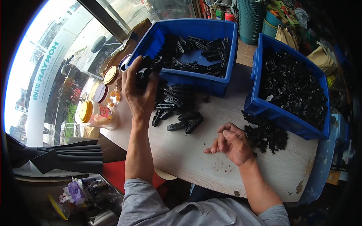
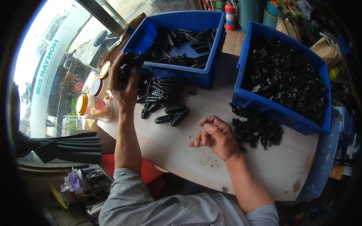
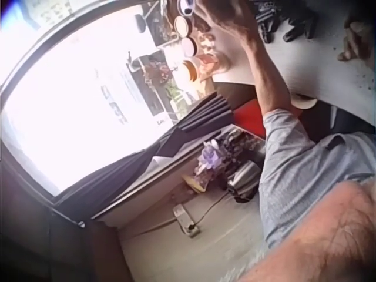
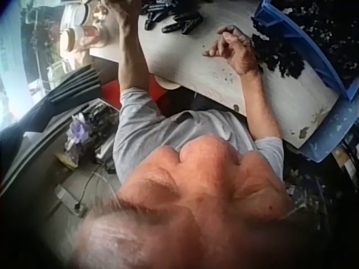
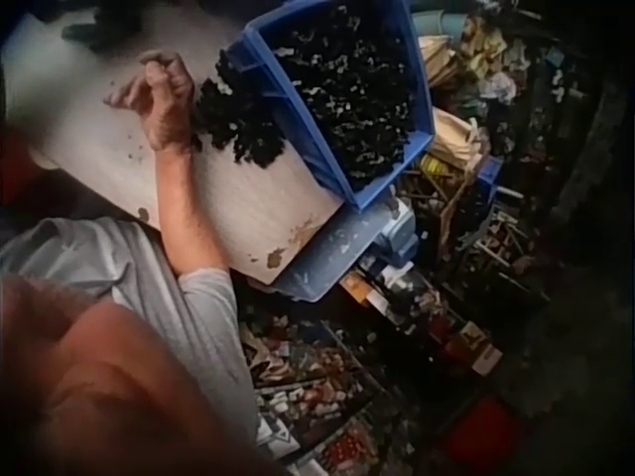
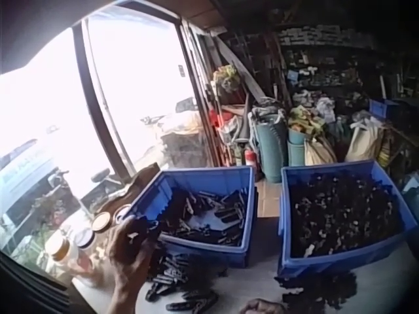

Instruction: Assembling small black plastic parts by manually inserting tiny pins or components into them at a workstation.

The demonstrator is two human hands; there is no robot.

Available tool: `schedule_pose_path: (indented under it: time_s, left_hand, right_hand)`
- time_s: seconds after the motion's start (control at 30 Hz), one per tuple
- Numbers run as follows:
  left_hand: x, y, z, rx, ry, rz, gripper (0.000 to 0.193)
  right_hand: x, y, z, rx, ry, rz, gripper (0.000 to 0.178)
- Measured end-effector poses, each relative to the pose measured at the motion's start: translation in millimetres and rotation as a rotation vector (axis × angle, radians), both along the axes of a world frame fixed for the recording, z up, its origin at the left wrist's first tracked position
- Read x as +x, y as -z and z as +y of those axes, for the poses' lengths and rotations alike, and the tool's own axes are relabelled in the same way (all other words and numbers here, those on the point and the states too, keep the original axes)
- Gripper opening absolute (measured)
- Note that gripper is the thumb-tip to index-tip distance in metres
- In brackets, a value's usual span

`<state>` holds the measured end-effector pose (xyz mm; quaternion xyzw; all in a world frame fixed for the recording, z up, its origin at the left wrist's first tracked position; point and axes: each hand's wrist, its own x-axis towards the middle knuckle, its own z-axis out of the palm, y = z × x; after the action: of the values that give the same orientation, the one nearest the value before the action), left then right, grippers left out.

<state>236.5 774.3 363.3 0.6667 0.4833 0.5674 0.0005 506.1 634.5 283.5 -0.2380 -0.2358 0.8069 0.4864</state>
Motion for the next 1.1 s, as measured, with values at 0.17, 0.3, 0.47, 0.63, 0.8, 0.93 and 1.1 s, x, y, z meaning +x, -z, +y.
schedule_pose_path:
  time_s: [0.17,0.3,0.47,0.63,0.8,0.93,1.1]
  left_hand:
    - [-0.4,52.8,-14.1,-0.085,-0.104,0.031,0.062]
    - [-8.0,72.1,-3.6,-0.058,-0.183,0.281,0.061]
    - [10.7,60.8,-18.8,0.0,-0.188,0.316,0.051]
    - [47.5,62.0,-43.5,0.087,0.031,0.416,0.019]
    - [88.4,65.4,-43.8,-0.1,0.05,0.664,0.011]
    - [95.3,76.0,-40.4,-0.211,0.008,0.805,0.008]
    - [94.0,78.3,-39.7,-0.288,0.045,0.871,0.014]
  right_hand:
    - [-7.9,10.1,0.0,-0.001,0.004,-0.009,0.025]
    - [-11.9,16.8,2.8,0.035,0.011,-0.018,0.025]
    - [-9.7,20.8,2.0,0.021,0.028,-0.059,0.021]
    - [-4.2,18.8,-3.4,0.0,0.009,-0.013,0.023]
    - [-5.8,18.6,-4.9,0.019,0.022,-0.009,0.022]
    - [-7.8,19.2,-5.1,0.036,0.013,-0.01,0.023]
    - [-10.8,20.5,-4.8,0.027,0.032,-0.01,0.023]
